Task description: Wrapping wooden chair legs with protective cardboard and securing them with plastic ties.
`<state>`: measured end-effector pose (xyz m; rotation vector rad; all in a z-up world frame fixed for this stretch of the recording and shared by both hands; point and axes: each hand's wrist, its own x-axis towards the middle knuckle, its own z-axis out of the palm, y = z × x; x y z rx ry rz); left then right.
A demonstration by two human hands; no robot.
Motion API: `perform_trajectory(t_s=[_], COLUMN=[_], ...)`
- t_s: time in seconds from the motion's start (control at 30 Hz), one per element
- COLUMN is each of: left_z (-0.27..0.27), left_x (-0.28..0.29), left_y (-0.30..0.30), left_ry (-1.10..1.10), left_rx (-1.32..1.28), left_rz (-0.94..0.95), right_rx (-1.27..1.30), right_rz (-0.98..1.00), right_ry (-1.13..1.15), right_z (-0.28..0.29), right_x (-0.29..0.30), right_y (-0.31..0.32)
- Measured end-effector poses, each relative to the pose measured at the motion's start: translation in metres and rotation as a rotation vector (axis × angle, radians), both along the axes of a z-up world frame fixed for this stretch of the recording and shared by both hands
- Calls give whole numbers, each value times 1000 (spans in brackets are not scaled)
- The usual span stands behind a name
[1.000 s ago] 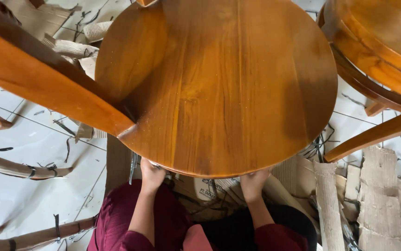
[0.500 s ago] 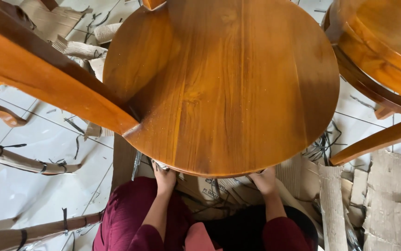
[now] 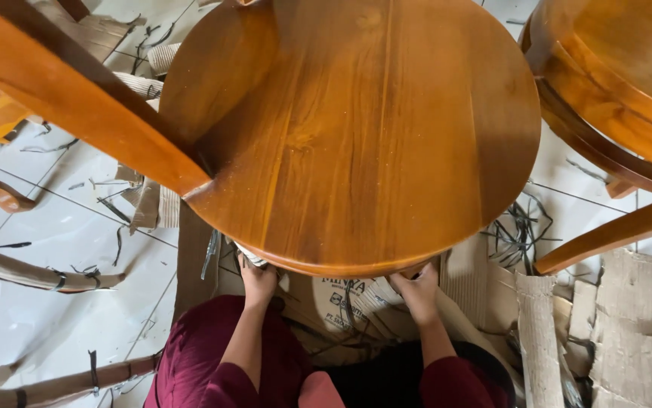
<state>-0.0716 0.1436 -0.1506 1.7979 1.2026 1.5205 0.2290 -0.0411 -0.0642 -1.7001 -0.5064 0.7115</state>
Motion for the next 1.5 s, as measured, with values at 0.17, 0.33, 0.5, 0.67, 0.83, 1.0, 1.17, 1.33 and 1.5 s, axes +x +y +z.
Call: perform_trajectory(t_s=[0.17,0.33,0.5,0.67,0.83,1.0,1.17,1.33,1.5], left_z=[-3,0,15,32,76,109,90,134,185], left_x=[4,6,2,18,43,50,52,46,47], left_y=[23,42,40,17,-55,-117,-144,-148,-147], left_ry=[56,119,190,193,95,257,580,584,475], left_rx=[39,82,152,-78,-608,-909,-728,-699,-809], left_rz=[11,27,36,144,-41,-472,-646,-723,-866], right_rx=[13,53,25,-43,-124,-301,-233,-322,-322], right_rz=[4,-14,-20,5,67,165,213,250,243], right_ry=[-28,-65,-128,-75,60,-178,-428,-581,-340], right_z=[-56,-34,-44,1,-17,34,-8,-6,71], right_x=[9,0,1,-11,-6,-22,-26,-42,-77], right_y=[3,18,19,21,12,7,-2,-8,-22])
